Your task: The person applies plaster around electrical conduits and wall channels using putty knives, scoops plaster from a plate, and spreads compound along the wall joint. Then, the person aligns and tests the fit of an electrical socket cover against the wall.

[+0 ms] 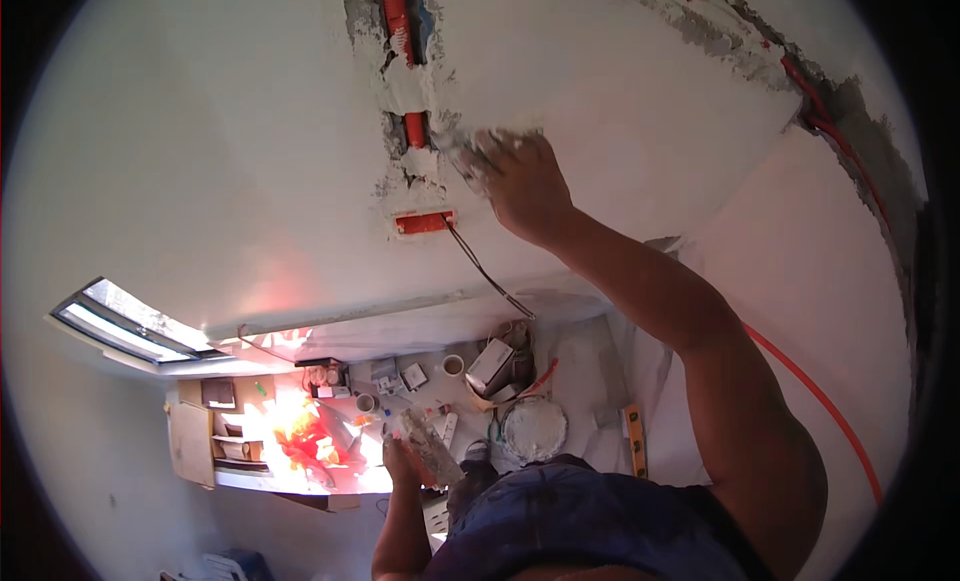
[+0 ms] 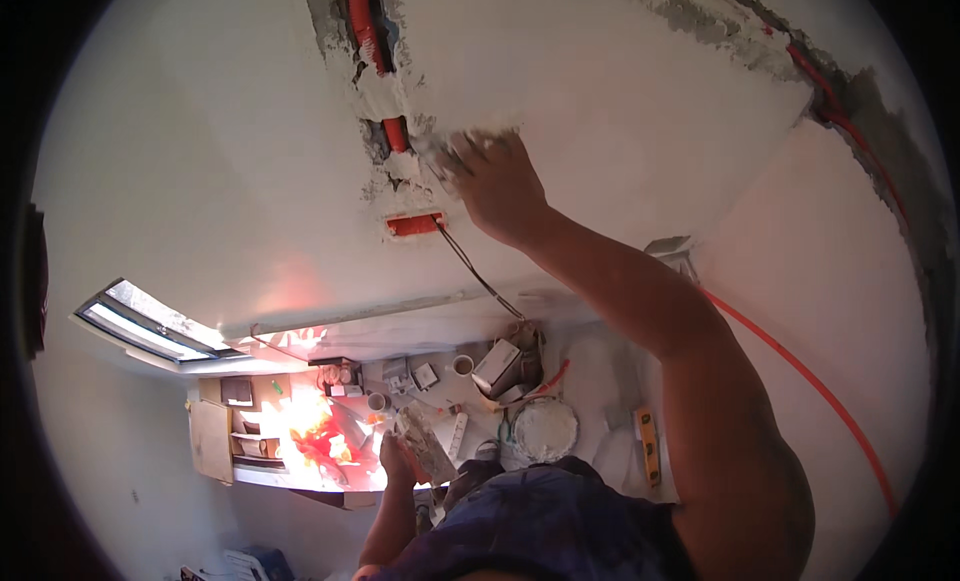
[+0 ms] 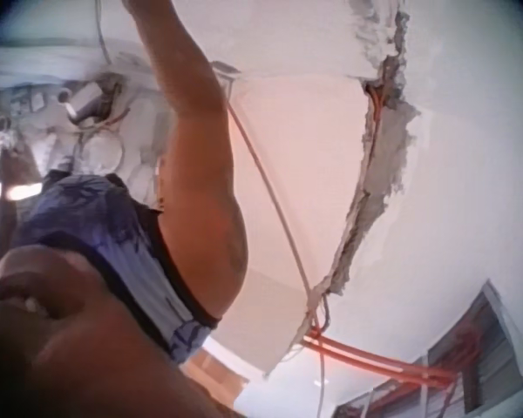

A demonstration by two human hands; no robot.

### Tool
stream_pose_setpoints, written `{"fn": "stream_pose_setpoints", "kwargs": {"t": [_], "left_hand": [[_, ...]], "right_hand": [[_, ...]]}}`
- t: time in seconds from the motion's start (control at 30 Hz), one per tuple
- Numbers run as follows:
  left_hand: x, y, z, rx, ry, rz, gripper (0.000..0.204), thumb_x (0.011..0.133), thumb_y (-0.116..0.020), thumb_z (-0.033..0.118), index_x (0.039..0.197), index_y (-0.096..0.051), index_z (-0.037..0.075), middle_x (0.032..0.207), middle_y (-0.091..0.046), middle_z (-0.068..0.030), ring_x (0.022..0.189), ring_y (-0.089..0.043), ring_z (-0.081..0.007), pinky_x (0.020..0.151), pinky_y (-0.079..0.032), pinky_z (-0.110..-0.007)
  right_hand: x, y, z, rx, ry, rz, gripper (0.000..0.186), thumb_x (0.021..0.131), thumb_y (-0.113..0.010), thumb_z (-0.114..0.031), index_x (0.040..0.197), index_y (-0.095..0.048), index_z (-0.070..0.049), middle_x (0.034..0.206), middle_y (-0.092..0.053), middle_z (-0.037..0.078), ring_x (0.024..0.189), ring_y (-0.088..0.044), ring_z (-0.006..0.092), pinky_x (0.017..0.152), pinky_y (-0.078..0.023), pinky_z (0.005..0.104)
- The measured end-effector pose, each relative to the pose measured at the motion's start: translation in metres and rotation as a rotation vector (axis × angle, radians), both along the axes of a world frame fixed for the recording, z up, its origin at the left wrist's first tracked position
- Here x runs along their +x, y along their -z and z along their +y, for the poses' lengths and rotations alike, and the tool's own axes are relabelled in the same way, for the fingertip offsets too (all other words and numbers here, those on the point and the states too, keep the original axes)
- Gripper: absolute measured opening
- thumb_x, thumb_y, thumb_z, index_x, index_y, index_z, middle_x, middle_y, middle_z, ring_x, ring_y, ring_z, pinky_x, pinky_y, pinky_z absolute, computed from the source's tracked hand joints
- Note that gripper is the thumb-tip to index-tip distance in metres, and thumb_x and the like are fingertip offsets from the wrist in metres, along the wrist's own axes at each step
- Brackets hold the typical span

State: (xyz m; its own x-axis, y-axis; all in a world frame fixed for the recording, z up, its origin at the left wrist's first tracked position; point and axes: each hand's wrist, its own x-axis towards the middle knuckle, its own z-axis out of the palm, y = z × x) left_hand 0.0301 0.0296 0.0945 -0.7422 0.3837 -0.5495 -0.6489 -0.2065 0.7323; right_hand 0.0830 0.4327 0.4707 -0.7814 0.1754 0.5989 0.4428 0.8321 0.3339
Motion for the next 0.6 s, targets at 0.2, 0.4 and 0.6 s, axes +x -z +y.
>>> {"fn": "stream_pose_setpoints", "kwargs": {"t": [0.2,0.4,0.6], "left_hand": [[-0.005,-0.009,-0.019,-0.018,-0.033,0.063,0.021,0.095,-0.048,0.027,0.097,-0.055,0.007,0.086,-0.053,-0.0022,0.079,-0.054,-0.0148,0.074,-0.045,-0.030],[-0.010,-0.045,-0.003,0.135,0.023,-0.184,0.052,0.098,-0.046,0.047,0.118,-0.053,0.000,0.107,-0.063,-0.0123,0.098,-0.064,-0.0263,0.089,-0.051,-0.041],[-0.020,-0.116,0.052,0.162,0.091,-0.190,0.060,0.092,-0.045,0.063,0.106,-0.057,0.006,0.073,-0.054,-0.0027,0.062,-0.057,-0.0176,0.055,-0.049,-0.032]], "right_hand": [[0.042,0.045,-0.001,-0.839,-0.087,0.209,0.034,0.094,-0.053,-0.017,0.127,-0.057,-0.014,0.114,-0.064,0.010,0.100,-0.063,0.0268,0.090,-0.048,0.0398],[0.049,0.096,-0.010,-2.322,-0.091,1.260,0.030,0.093,-0.061,-0.019,0.118,-0.058,-0.003,0.103,-0.066,0.008,0.091,-0.066,0.0211,0.080,-0.052,0.0331],[0.062,0.150,-0.051,-2.551,-0.407,1.237,0.040,0.091,-0.049,-0.009,0.130,-0.046,0.000,0.124,-0.057,0.015,0.115,-0.056,0.0297,0.103,-0.041,0.0450]]}}
